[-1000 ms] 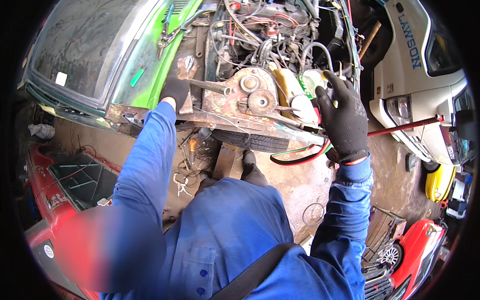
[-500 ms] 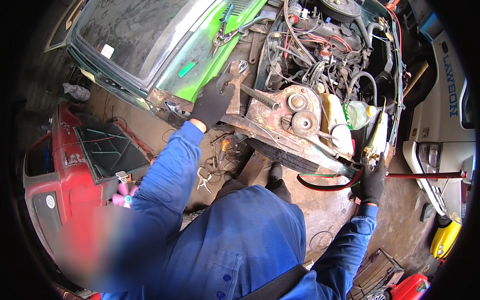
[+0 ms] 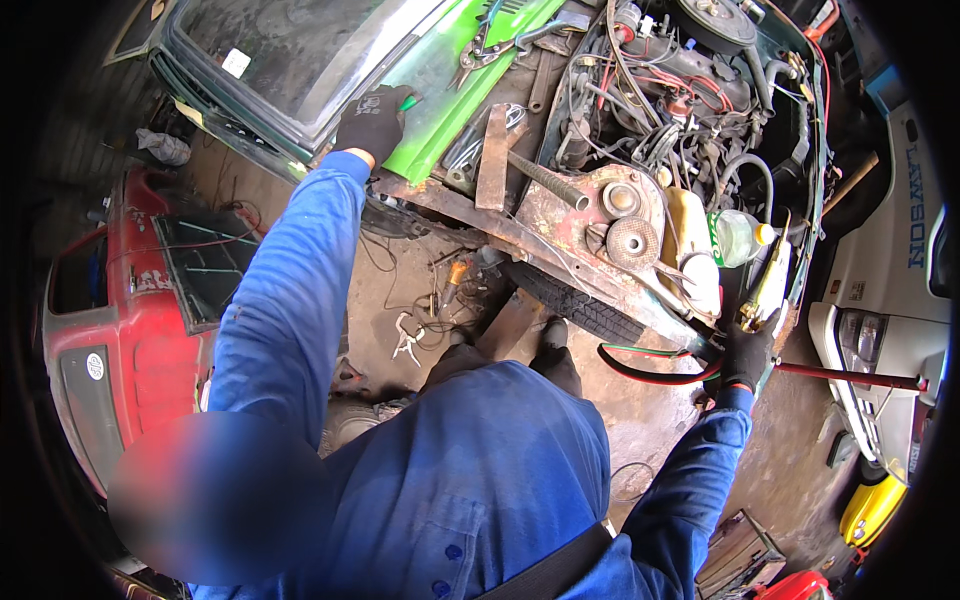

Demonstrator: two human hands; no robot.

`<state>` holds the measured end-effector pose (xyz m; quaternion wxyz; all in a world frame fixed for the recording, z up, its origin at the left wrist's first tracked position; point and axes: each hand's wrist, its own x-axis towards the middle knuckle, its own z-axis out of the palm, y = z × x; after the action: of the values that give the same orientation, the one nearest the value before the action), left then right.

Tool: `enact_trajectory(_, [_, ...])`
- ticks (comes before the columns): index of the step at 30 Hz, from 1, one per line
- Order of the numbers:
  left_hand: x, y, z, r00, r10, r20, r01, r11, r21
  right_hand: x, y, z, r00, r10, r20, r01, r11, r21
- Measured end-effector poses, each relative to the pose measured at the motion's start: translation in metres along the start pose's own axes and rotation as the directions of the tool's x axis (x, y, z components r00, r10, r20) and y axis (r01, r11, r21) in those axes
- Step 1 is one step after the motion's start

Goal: The person welds a section of a green car's front frame, then uses an angle grinder to smooth the weld and surrounding metal. They use a hammer and chisel to adjust the frame alignment, then weld the area again. The work is performed in a cluttered auto repair garage.

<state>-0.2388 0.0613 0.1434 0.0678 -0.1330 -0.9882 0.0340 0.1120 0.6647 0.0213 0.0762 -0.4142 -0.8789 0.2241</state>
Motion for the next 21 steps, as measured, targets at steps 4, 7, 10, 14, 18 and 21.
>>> enact_trajectory(4, [0.0,-0.001,-0.003,0.996,0.001,-0.087,-0.003,1.0,-0.017,-0.004,0.001,-0.001,0.991,-0.053,-0.121,0.076,0.978,0.192])
enact_trajectory(7, [-0.01,0.011,-0.013,0.997,-0.059,-0.041,0.053,0.99,-0.131,-0.016,0.01,-0.009,0.973,-0.07,-0.221,0.117,0.971,0.21])
enact_trajectory(10, [-0.029,0.035,-0.017,1.0,0.023,-0.006,-0.024,0.933,-0.359,-0.025,0.018,-0.009,0.952,-0.126,-0.278,0.197,0.949,0.244])
enact_trajectory(14, [-0.057,0.067,-0.012,0.951,0.002,0.31,0.17,0.833,-0.527,-0.033,0.025,0.007,0.932,-0.186,-0.311,0.233,0.965,0.121])
enact_trajectory(18, [-0.09,0.094,-0.012,0.885,0.015,0.464,0.3,0.745,-0.596,-0.043,0.0,0.011,0.951,-0.094,-0.294,0.085,0.995,-0.045])
enact_trajectory(21, [-0.112,0.116,-0.011,0.871,-0.009,0.492,0.279,0.832,-0.48,-0.064,-0.048,-0.017,0.871,-0.291,-0.396,0.211,0.949,-0.233])
